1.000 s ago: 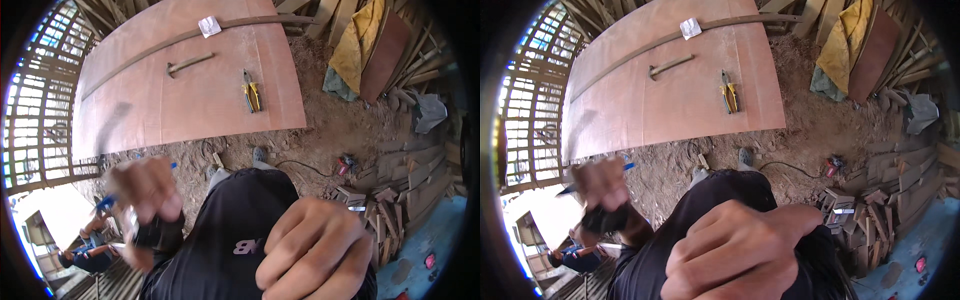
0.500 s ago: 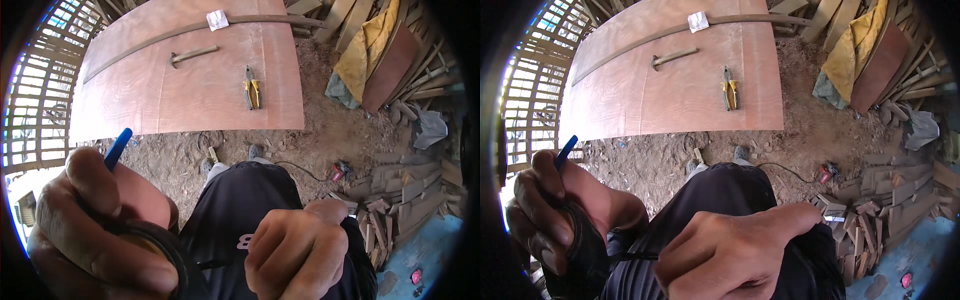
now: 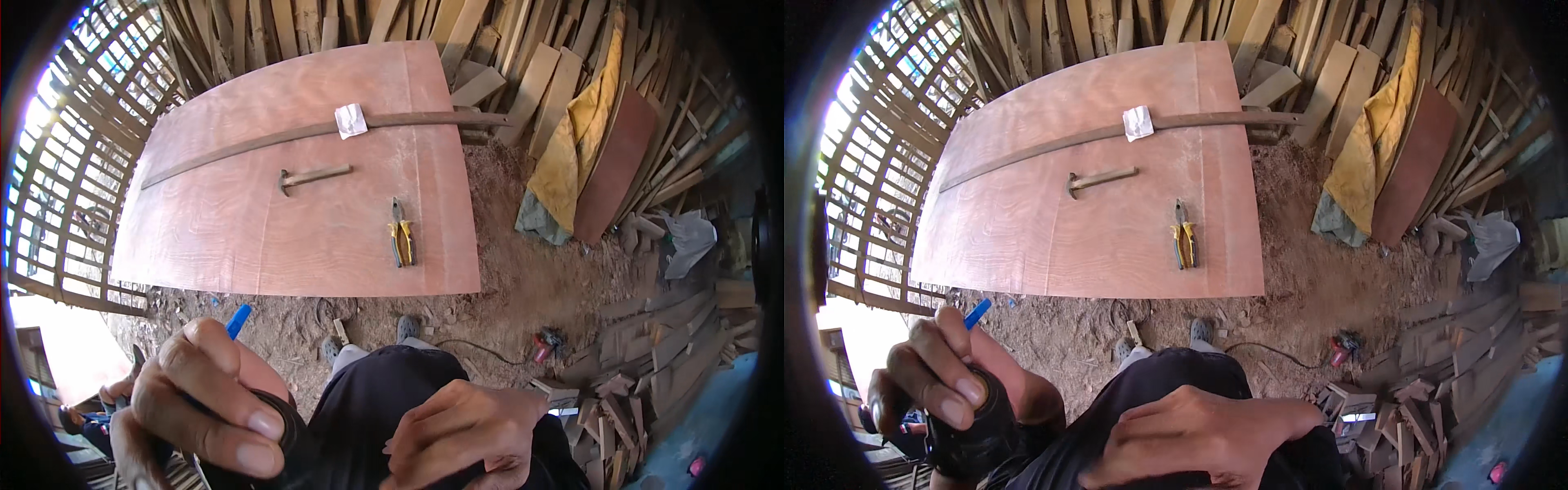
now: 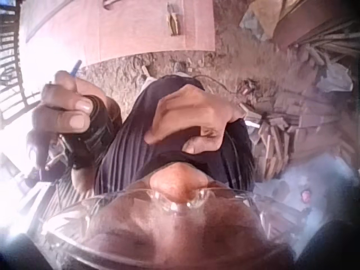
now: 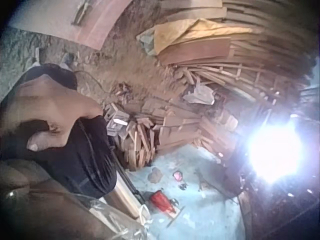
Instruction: The person works on a wooden strip on a plywood board using pliers and a hammer, moves the wooden strip, and measures wooden boards with a measuring tape and a pencil.
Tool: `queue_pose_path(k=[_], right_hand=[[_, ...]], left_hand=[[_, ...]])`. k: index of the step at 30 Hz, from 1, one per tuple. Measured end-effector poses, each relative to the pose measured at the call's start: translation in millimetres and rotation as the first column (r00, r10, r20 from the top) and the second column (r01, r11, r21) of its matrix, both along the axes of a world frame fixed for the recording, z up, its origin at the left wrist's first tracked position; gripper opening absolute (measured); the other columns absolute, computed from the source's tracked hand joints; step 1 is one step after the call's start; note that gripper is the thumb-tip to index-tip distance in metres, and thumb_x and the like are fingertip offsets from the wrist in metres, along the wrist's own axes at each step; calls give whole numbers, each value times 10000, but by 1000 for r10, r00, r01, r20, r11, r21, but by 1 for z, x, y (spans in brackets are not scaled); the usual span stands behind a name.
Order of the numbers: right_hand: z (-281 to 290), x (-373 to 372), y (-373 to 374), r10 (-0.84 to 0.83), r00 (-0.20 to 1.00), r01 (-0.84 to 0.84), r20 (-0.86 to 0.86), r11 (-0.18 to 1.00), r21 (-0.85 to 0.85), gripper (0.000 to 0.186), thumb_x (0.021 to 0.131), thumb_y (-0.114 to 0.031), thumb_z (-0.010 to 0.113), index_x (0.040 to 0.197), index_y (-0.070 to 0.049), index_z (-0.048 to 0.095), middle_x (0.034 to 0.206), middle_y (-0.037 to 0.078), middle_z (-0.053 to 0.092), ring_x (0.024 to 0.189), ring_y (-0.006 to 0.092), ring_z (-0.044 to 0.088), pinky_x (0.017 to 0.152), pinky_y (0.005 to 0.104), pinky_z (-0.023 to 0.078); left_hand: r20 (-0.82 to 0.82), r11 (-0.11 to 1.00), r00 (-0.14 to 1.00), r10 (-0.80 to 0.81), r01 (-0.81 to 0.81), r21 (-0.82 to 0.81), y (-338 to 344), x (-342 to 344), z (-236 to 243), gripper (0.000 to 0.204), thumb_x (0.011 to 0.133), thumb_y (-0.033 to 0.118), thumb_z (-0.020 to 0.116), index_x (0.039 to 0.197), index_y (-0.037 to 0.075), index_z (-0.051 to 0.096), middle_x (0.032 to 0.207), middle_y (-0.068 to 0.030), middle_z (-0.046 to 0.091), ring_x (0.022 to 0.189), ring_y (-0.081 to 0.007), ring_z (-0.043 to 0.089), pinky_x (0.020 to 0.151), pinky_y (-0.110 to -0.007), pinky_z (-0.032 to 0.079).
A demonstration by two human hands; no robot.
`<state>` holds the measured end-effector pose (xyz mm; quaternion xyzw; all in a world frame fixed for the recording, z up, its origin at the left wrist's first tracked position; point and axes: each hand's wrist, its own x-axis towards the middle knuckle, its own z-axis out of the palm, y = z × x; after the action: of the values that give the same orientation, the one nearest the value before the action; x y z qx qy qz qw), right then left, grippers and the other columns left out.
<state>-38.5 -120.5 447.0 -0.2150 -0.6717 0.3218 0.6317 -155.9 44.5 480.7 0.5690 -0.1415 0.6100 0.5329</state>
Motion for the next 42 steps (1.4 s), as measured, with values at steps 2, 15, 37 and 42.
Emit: queue_pose_path(k=[2,15,37,42], right_hand=[[-6,-18,-9,-90,968,86,-236,996,-28,266,1000,-176,568,1038,45,713,921,138,720,781,303,718,659,400,581],[-14,62,-3,-70,983,90,-171,990,113,156,989,-165,715,1088,-46,725,743,-4,550,622,136,583,532,234,506],[68,61,-92,-360,932,362,41,926,-106,302,945,-254,749,1239,-298,691,1039,-46,722,845,71,676,696,253,595],[73,57,-102,-362,931,362,45,932,-10,301,960,-270,719,1259,-262,680,1053,-17,719,871,117,683,722,272,589]], left_hand=[[46,999,998,-30,32,-36,4,17,-6,269,873,220,821,1109,175,701,711,11,654,604,-118,585,590,-278,314],[-388,921,897,213,-316,-226,13,-43,-91,759,812,706,776,1188,84,559,720,-6,583,608,-139,508,602,-279,344],[807,-805,-124,577,75,588,14,-73,23,61,964,9,578,962,64,553,787,41,582,584,-79,548,636,-178,518],[845,-833,69,530,-144,534,41,-84,28,131,975,73,627,901,49,522,694,36,570,464,-94,509,567,-198,488]])
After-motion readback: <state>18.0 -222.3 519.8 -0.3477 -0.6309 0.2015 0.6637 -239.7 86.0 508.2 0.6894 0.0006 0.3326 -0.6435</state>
